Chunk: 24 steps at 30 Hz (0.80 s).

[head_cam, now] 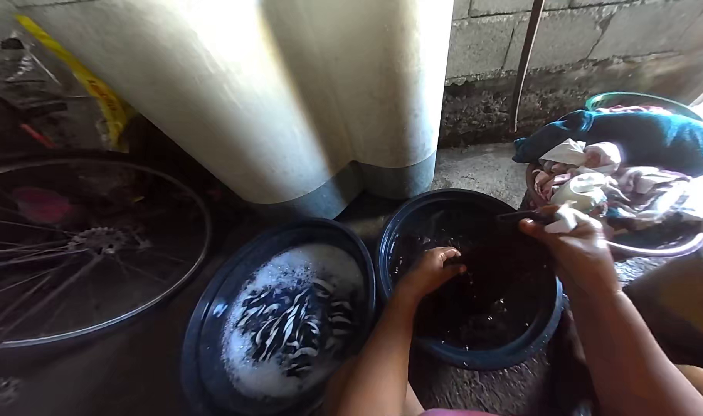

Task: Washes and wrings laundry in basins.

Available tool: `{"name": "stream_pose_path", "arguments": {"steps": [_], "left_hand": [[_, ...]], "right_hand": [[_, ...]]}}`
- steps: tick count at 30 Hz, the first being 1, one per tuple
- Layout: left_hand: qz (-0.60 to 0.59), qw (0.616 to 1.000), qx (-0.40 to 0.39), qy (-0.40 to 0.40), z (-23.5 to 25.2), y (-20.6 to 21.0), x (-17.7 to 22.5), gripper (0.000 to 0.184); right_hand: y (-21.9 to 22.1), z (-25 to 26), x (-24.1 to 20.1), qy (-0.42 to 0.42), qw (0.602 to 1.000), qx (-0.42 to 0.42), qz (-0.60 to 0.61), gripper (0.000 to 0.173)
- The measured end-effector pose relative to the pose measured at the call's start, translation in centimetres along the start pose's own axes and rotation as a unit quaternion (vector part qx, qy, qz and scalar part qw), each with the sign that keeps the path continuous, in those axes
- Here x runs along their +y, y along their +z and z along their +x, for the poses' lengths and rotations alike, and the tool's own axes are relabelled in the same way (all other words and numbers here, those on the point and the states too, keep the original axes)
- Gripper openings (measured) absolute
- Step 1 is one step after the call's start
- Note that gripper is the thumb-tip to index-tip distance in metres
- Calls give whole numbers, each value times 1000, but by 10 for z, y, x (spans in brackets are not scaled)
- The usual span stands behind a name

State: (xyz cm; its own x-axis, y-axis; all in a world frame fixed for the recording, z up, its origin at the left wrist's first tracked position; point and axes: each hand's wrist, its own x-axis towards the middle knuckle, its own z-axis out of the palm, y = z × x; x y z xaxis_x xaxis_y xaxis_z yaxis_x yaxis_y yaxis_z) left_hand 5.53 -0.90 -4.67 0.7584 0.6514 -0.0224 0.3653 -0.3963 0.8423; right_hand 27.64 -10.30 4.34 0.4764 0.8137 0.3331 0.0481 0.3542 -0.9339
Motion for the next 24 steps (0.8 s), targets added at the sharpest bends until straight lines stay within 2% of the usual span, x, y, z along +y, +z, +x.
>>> {"name": "stream_pose_path", "arguments": {"steps": [2,5,7,9,11,13,15,17,19,22,24], "left_hand": [[41,998,12,-36,-1,-3,-4,36],[0,991,131,-28,0,-11,-2,30],[-14,983,184,23,1,-10,4,28],[-30,975,193,102,3,-2,13,25],[-58,971,174,155,5,6,21,21],[-64,973,151,165,6,9,21,16],[-70,976,136,154,6,9,19,16],[-97,977,132,134,3,6,19,27],[-124,977,121,121,1,1,15,44],[-130,979,92,130,-3,-3,8,37],[-67,992,62,82,-7,-8,-1,38]], "right_hand": [[-8,6,-5,-9,998,55,30,22],[-18,11,-1,-14,998,26,-53,21],[-19,6,7,-15,976,-56,-211,25],[-8,-1,21,-15,935,-166,-312,34],[9,-10,43,14,911,-275,-307,48],[22,-19,65,31,903,-328,-276,55],[30,-24,72,44,904,-326,-273,33],[31,-24,66,51,907,-313,-276,18],[29,-21,53,45,920,-285,-266,14],[19,-15,32,21,963,-191,-188,13],[9,-8,21,10,990,-99,-97,13]]}}
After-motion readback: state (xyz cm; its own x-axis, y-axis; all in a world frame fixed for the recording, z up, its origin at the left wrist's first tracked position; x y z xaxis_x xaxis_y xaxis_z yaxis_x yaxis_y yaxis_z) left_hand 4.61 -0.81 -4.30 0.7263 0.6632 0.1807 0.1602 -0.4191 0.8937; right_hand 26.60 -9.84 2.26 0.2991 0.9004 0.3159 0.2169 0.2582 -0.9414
